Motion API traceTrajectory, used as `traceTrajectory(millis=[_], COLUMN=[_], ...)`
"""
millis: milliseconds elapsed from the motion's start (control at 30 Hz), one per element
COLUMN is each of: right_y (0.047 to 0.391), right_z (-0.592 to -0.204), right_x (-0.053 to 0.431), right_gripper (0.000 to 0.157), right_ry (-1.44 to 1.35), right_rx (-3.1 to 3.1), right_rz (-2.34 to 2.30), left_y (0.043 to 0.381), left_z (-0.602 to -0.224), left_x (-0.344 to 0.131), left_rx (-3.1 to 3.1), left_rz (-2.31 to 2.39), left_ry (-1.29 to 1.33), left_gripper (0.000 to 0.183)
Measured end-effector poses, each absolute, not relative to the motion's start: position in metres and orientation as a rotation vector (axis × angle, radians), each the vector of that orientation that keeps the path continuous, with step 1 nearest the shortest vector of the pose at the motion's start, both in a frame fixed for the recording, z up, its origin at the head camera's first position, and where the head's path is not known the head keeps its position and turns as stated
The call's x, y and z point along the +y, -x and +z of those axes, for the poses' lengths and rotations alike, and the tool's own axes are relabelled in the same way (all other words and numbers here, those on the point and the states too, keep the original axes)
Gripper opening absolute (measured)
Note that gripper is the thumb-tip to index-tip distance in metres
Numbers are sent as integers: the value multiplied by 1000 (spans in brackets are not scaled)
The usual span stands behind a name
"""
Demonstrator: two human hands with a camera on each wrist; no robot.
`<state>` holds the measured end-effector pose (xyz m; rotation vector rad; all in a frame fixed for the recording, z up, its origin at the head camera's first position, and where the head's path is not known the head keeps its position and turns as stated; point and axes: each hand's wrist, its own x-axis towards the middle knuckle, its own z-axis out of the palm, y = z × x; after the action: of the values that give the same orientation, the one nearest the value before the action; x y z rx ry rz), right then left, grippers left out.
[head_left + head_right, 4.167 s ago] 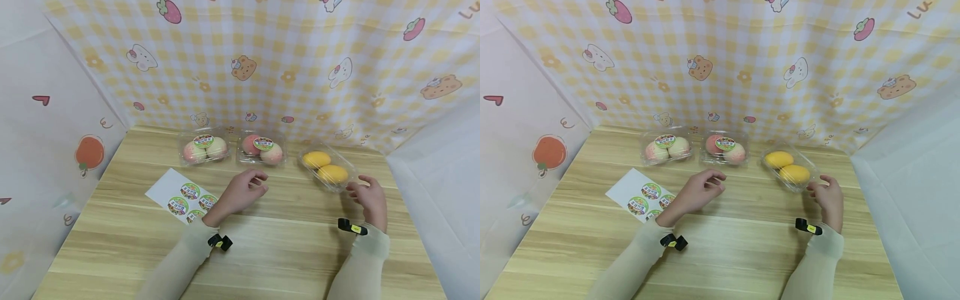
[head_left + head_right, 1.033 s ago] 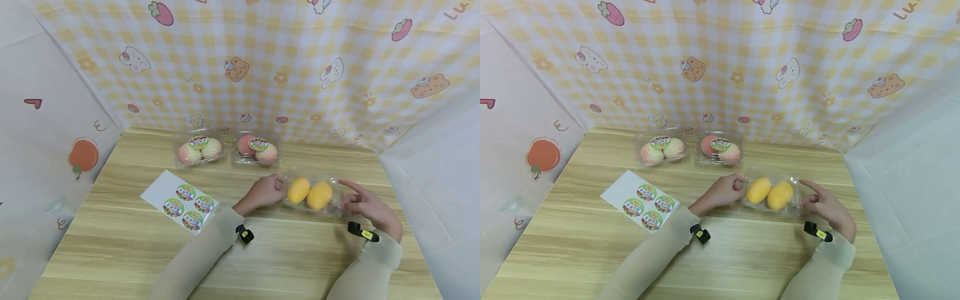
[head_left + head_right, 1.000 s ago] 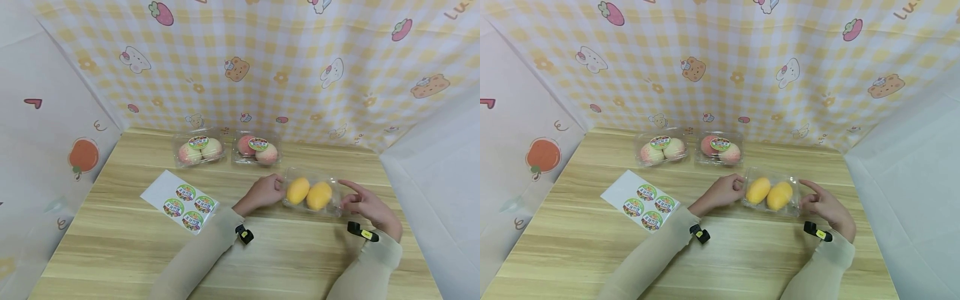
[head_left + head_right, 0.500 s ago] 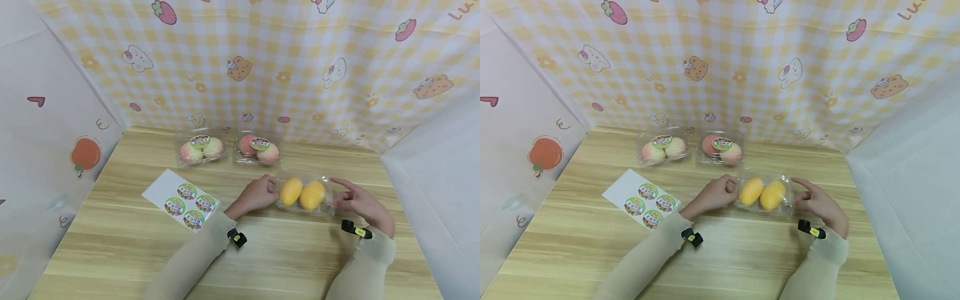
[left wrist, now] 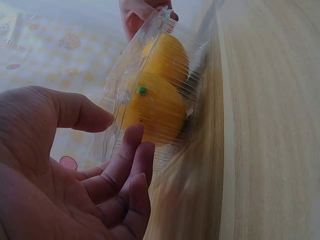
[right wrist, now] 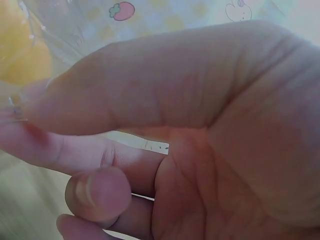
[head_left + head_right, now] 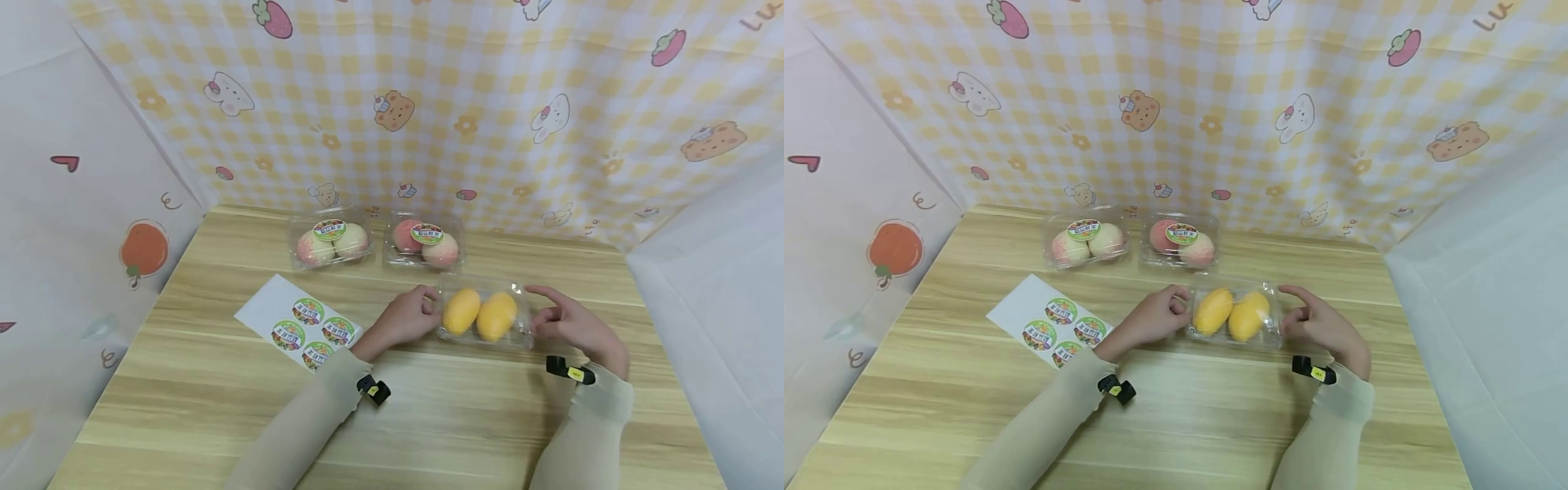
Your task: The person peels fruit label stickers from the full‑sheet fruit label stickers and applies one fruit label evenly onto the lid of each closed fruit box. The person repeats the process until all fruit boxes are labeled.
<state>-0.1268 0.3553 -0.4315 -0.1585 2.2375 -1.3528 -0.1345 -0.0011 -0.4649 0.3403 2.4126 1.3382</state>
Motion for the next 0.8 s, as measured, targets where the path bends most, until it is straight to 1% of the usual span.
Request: traceTrajectory(millis=[300,533,800], right_y=[130,135,141], right_z=[-432,-432,-434], right_x=[346,332,316], right_gripper=[88,95,94], right_ry=[187,219,257], right_rx=[2220,2190,2175], right_rz=[-1357,-1347,-1346], left_y=[134,134,136], left_z=[-465,-461,-459], left_x=[-12,-27,-46], left_rx=[2415,2413,2377], left_rz=[1318,1295,1294], left_ry=[-348,-374,-329], left_gripper=[45,43,41])
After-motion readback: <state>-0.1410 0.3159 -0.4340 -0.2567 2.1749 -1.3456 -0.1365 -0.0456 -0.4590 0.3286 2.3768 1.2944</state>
